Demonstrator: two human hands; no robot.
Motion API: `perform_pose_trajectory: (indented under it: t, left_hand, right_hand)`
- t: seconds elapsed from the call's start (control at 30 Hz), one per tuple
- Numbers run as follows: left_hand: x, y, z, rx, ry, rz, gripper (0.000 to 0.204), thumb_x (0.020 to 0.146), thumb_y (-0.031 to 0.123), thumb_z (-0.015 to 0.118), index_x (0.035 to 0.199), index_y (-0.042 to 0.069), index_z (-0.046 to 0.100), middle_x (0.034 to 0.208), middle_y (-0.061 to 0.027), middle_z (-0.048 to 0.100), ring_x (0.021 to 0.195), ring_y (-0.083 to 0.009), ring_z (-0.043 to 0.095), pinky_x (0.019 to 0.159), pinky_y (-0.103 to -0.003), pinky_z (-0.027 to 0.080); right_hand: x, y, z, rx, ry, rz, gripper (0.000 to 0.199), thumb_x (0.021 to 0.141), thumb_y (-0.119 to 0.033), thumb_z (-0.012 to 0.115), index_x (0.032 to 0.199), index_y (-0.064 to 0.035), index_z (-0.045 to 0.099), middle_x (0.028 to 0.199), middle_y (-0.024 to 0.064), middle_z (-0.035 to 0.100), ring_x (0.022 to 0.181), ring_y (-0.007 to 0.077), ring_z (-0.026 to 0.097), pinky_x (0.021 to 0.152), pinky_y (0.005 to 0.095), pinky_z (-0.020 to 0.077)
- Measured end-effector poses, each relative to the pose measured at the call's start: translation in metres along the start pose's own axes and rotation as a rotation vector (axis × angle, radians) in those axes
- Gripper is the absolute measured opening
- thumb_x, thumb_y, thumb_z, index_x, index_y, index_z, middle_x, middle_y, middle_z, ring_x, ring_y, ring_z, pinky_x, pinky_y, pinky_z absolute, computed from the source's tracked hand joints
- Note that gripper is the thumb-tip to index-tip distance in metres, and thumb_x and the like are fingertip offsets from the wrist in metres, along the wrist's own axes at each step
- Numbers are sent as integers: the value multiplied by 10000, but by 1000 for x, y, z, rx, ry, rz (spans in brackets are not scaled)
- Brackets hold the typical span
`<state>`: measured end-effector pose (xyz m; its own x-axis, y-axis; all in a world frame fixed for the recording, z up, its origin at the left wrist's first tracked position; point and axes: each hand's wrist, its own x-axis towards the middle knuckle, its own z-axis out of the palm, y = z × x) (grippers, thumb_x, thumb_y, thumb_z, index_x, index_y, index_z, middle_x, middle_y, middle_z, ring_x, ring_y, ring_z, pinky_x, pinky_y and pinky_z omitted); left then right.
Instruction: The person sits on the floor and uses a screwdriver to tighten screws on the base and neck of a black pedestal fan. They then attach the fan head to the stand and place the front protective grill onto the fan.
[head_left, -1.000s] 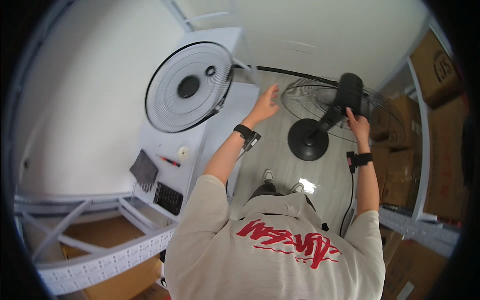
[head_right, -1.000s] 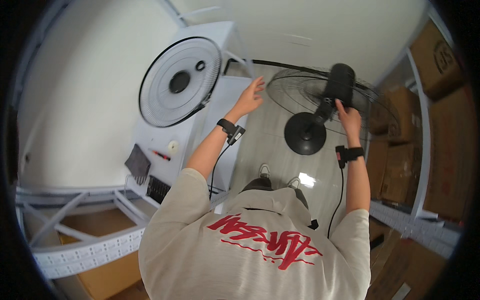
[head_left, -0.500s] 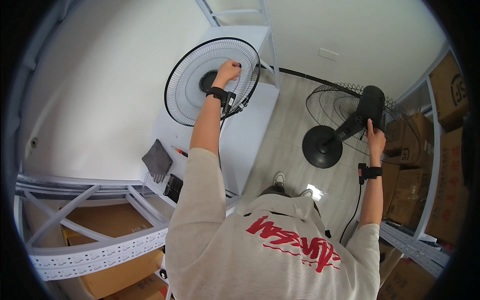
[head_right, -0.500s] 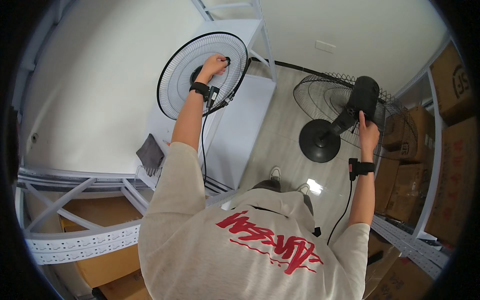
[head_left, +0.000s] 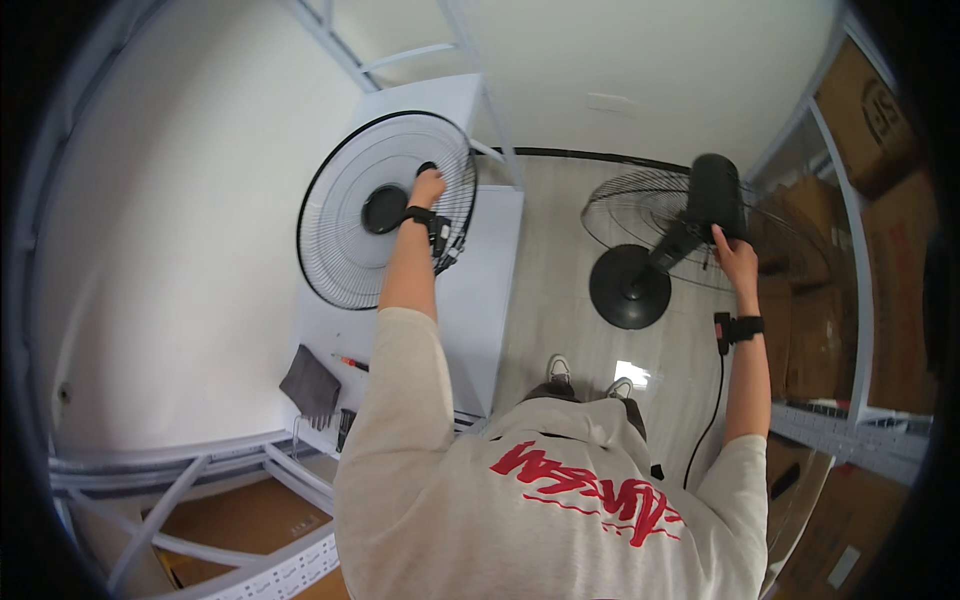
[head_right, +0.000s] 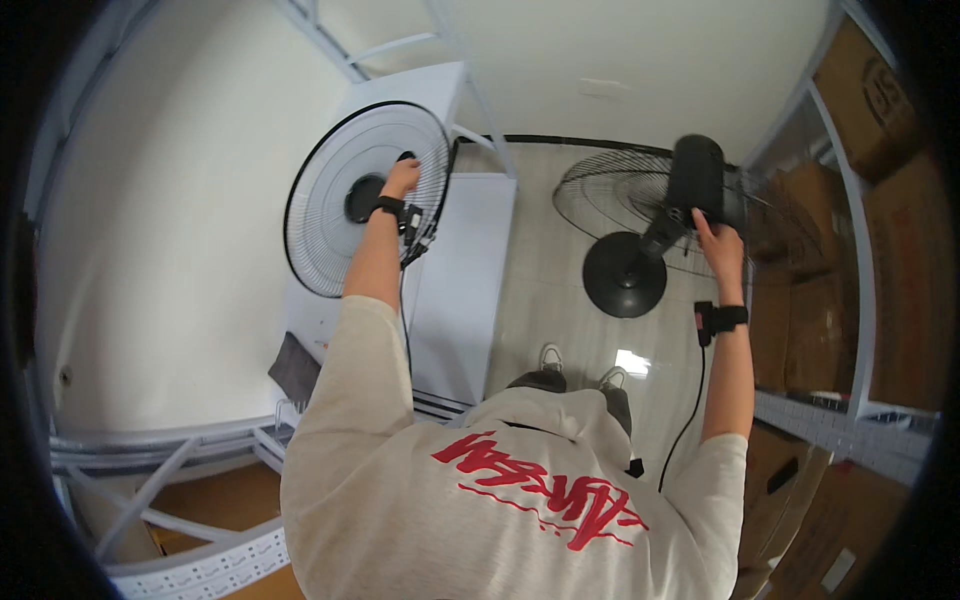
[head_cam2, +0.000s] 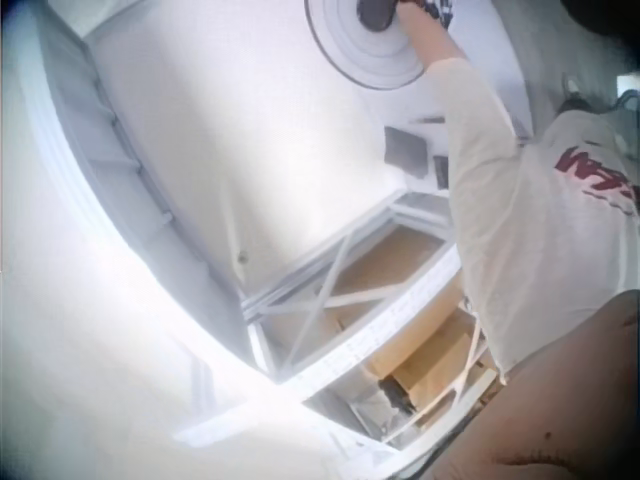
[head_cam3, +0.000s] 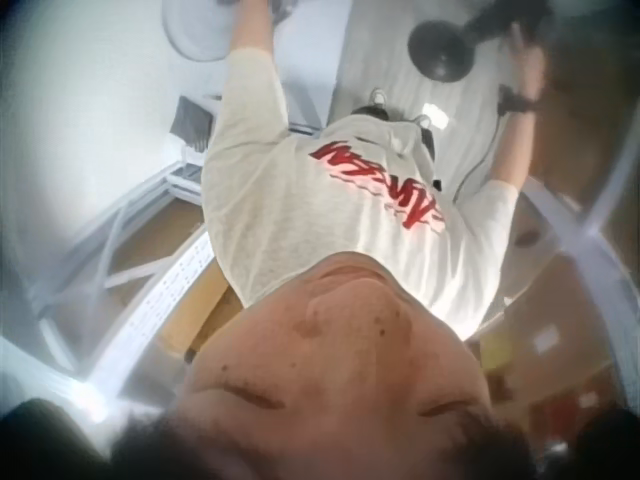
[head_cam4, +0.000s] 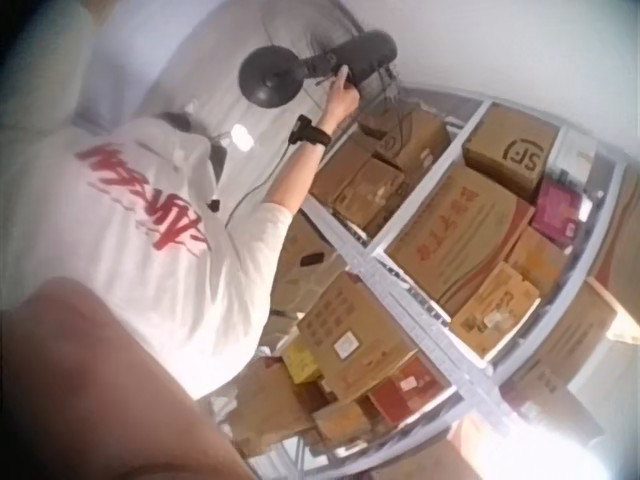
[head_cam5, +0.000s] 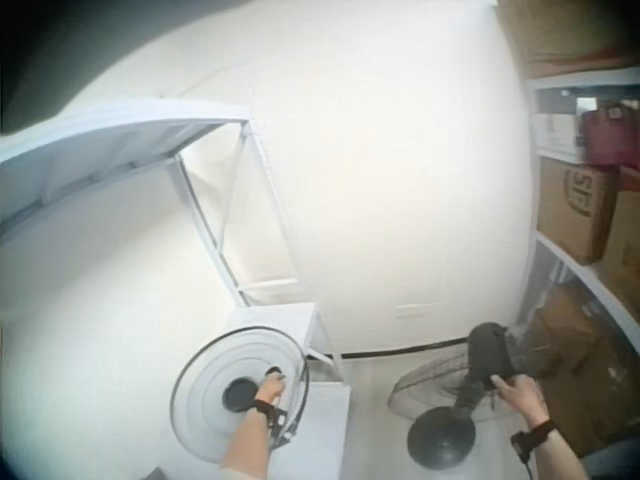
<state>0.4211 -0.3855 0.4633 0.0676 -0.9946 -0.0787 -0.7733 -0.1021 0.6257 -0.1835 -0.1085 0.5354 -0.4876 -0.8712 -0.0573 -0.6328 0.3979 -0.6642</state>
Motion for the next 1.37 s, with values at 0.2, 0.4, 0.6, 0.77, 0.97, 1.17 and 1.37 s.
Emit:
perform_pose_trajectory:
  t: [0.2, 0.4, 0.6, 0.77, 0.97, 1.17, 1.37]
  left_hand:
    - [-6, -2, -52, 379, 348, 345, 320, 867, 199, 625, 1143, 64, 716, 1057, -174, 716, 977, -359, 670, 878, -446, 515]
    - [-155, 204, -80, -263, 301, 495, 263, 855, 66, 708, 1112, 41, 659, 916, -52, 670, 803, -151, 637, 716, -271, 506]
    - [-275, 291, -44, -381, -122, 945, 322, 819, -7, 743, 1118, 17, 625, 955, -57, 662, 822, -143, 608, 774, -270, 507]
    - [-318, 334, 79, -231, -406, 935, 301, 832, 105, 770, 1107, 45, 664, 960, -56, 684, 754, -122, 596, 723, -263, 510]
    - [-281, 316, 196, -229, -385, 789, 281, 869, 135, 748, 1117, 68, 636, 896, -77, 674, 701, -123, 631, 670, -255, 525]
    - [-259, 327, 233, -452, -554, 696, 259, 941, 140, 678, 1170, 63, 585, 908, -82, 689, 758, -134, 692, 683, -266, 545]
    - [-242, 344, 248, -421, -374, 753, 251, 983, 155, 616, 1205, 53, 558, 984, -105, 717, 803, -185, 719, 734, -306, 566]
  right_hand:
    - [12, -6, 6, -36, 16, -97, 755, 853, -703, 578, 671, 23, 671, 675, 232, 641, 695, 414, 649, 641, 471, 482]
    - [12, 19, -4, -33, -41, -65, 758, 841, -713, 586, 690, 21, 695, 682, 203, 675, 701, 393, 684, 647, 458, 518]
    - [11, 24, 10, 53, -56, -113, 708, 883, -692, 544, 787, -18, 739, 743, 144, 709, 769, 309, 700, 739, 399, 529]
    - [8, 30, 11, 200, -68, -117, 703, 897, -654, 547, 992, 16, 740, 935, 210, 730, 932, 362, 700, 834, 426, 527]
    - [7, 31, 10, 246, -89, -38, 698, 912, -637, 531, 1026, 22, 732, 977, 210, 727, 965, 365, 691, 851, 412, 522]
    - [10, 36, 10, 353, -90, 27, 681, 919, -624, 538, 1060, 15, 726, 929, 176, 730, 901, 316, 701, 810, 389, 522]
    - [-6, 33, 17, 558, -35, 118, 671, 903, -620, 579, 1156, -10, 698, 976, 114, 740, 847, 288, 701, 771, 365, 518]
